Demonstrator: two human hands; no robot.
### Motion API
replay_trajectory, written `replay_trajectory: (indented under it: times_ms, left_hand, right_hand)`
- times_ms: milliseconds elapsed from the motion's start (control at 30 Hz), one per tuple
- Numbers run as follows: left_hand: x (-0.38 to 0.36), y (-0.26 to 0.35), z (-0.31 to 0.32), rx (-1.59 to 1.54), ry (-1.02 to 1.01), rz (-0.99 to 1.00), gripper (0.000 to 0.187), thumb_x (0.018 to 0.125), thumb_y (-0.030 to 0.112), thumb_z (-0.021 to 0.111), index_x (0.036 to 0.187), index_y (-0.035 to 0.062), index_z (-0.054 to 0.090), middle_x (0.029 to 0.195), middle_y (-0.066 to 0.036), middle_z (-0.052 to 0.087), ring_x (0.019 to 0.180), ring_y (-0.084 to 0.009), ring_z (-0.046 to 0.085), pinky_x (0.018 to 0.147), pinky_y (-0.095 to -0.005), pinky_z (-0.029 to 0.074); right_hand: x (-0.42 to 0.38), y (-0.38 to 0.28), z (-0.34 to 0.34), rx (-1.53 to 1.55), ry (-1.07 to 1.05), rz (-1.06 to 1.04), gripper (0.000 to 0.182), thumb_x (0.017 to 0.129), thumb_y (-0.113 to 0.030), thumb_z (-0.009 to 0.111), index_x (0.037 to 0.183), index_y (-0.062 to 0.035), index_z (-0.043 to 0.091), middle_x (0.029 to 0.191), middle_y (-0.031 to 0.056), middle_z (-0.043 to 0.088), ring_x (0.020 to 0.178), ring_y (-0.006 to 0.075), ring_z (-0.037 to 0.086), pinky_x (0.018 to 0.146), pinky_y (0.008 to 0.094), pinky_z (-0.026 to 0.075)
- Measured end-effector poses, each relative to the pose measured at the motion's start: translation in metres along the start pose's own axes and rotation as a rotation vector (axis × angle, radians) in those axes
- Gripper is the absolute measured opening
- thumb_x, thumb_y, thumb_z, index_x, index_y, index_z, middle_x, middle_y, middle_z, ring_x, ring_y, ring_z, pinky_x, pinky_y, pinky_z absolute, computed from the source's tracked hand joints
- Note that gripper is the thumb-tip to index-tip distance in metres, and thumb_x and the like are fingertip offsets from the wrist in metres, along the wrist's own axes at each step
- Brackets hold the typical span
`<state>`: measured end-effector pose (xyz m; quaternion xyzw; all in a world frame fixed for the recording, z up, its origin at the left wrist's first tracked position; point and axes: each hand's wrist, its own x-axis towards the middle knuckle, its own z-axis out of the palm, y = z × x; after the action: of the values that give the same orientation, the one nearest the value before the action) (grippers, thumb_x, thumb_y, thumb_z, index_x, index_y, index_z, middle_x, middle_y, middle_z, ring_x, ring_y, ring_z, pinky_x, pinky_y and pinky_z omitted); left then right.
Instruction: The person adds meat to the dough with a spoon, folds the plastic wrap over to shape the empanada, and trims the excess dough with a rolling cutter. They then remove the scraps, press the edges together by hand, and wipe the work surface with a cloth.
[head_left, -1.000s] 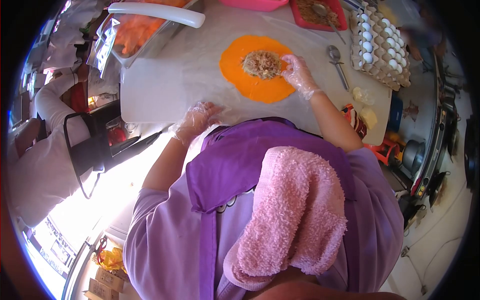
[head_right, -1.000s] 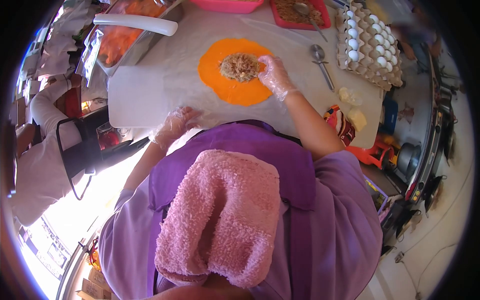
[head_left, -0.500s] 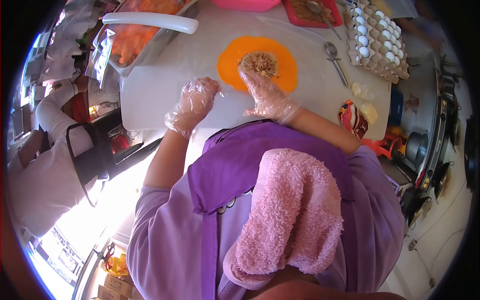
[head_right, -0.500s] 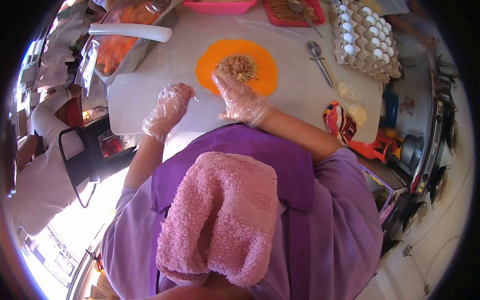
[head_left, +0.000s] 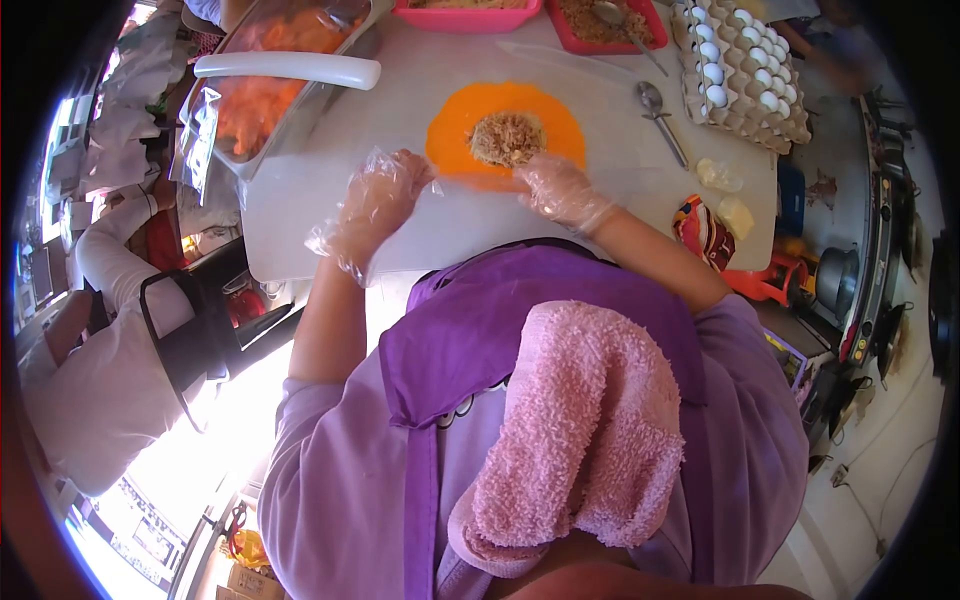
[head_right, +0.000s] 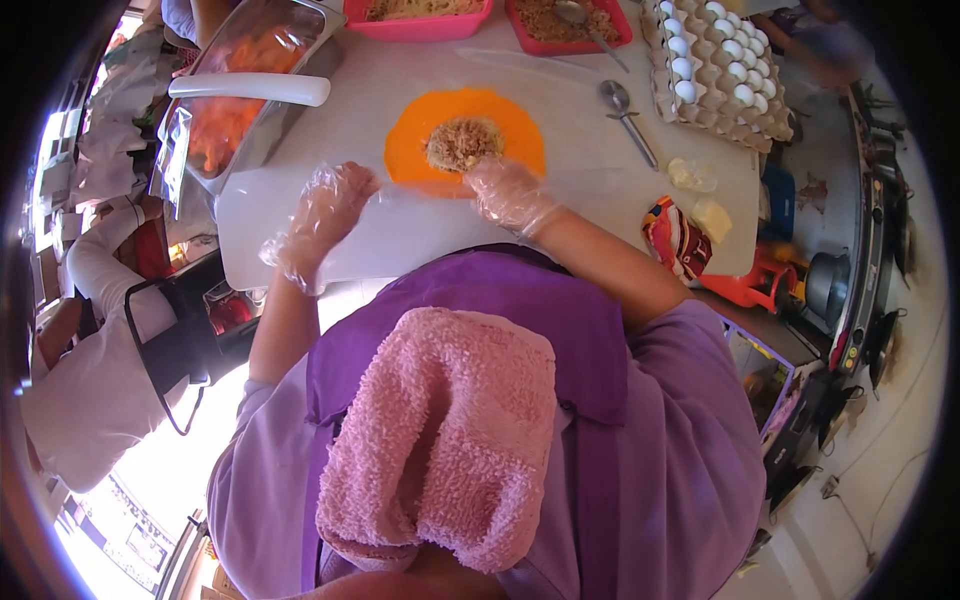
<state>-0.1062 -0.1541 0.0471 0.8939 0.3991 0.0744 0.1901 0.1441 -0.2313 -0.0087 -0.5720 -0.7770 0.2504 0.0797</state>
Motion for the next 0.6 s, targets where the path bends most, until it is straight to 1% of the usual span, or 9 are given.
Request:
replay_trajectory:
  times_ms: [67,200,267,367,400,467,500,567,600]
  left_hand:
    - [0.016,0.02,-0.024,-0.104,-0.159,-0.151,0.016,0.088,0.018,0.054,0.095,0.0085,0.066,0.096,-0.013,0.065,0.091,-0.0341,0.06,0.077,-0.0423,0.049]
    - [0.059,0.001,-0.008,-0.191,-0.158,-0.035,0.029,0.091,0.027,0.051,0.109,0.0076,0.062,0.108,-0.014,0.063,0.099,-0.0335,0.059,0.081,-0.0414,0.049]
    - [0.083,-0.012,0.01,0.269,-0.015,0.598,0.035,0.095,0.01,0.039,0.129,0.0111,0.048,0.122,-0.013,0.056,0.103,-0.0303,0.058,0.087,-0.0396,0.047]
    - [0.122,-0.02,0.035,0.045,-0.013,0.764,0.039,0.098,0.028,0.036,0.131,0.011,0.046,0.126,-0.014,0.054,0.111,-0.0316,0.054,0.096,-0.0411,0.042]
    - [0.132,-0.001,0.029,0.046,-0.013,0.765,0.039,0.098,0.028,0.036,0.131,0.011,0.046,0.126,-0.014,0.054,0.111,-0.0316,0.054,0.096,-0.0411,0.042]
    - [0.158,0.044,0.008,-0.194,-0.796,-0.225,0.055,0.095,0.048,0.037,0.135,0.0106,0.043,0.134,-0.015,0.048,0.12,-0.0313,0.048,0.101,-0.0436,0.036]
    - [0.161,0.044,0.015,-0.193,-0.795,-0.223,0.055,0.095,0.048,0.037,0.135,0.0106,0.043,0.134,-0.015,0.048,0.12,-0.0313,0.048,0.101,-0.0436,0.036]
    - [0.165,0.037,0.048,-0.013,-0.757,0.141,0.049,0.097,0.043,0.033,0.136,0.0149,0.041,0.136,-0.013,0.045,0.122,-0.0327,0.045,0.103,-0.0435,0.035]
    - [0.162,0.025,0.076,-0.011,-0.758,0.146,0.049,0.097,0.043,0.033,0.136,0.0149,0.041,0.136,-0.013,0.045,0.122,-0.0327,0.045,0.103,-0.0435,0.035]
  right_hand:
    - [0.0,0.001,0.001,-0.08,-0.161,0.086,0.017,0.079,-0.018,0.06,0.09,-0.0056,0.064,0.088,0.0161,0.062,0.089,0.0338,0.059,0.079,0.0453,0.047]
    - [0.001,0.003,-0.002,-0.101,-0.081,0.02,0.013,0.075,-0.01,0.053,0.078,-0.0044,0.064,0.081,0.0155,0.062,0.076,0.0327,0.062,0.067,0.0418,0.051]
    - [0.002,0.006,-0.003,-0.132,-0.124,-0.015,0.013,0.076,-0.01,0.051,0.078,-0.0052,0.064,0.08,0.0152,0.061,0.074,0.0322,0.062,0.066,0.0414,0.051]
    - [-0.004,0.013,0.008,-0.11,0.011,-0.154,0.014,0.077,-0.01,0.049,0.077,-0.0068,0.063,0.08,0.0138,0.061,0.071,0.0305,0.062,0.063,0.0404,0.05]
    - [-0.005,0.012,0.012,-0.064,0.045,-0.148,0.013,0.079,-0.013,0.05,0.078,-0.0083,0.062,0.079,0.0129,0.061,0.073,0.0311,0.061,0.064,0.0428,0.048]
    - [-0.006,0.01,0.011,-0.019,0.083,-0.141,0.013,0.08,-0.017,0.051,0.079,-0.0098,0.061,0.079,0.012,0.06,0.076,0.0316,0.06,0.064,0.0452,0.046]
    - [-0.007,0.01,0.008,-0.007,0.072,-0.183,0.014,0.081,-0.017,0.05,0.081,-0.0096,0.062,0.081,0.0114,0.061,0.078,0.0311,0.061,0.066,0.0445,0.047]
    - [-0.007,0.009,0.003,0.002,0.064,-0.222,0.015,0.082,-0.017,0.049,0.083,-0.0095,0.062,0.083,0.0108,0.062,0.08,0.0306,0.061,0.067,0.0438,0.048]
    - [-0.007,0.007,0.001,-0.014,0.019,-0.169,0.016,0.083,-0.017,0.048,0.085,-0.0092,0.063,0.086,0.0104,0.063,0.082,0.0304,0.062,0.069,0.0432,0.049]
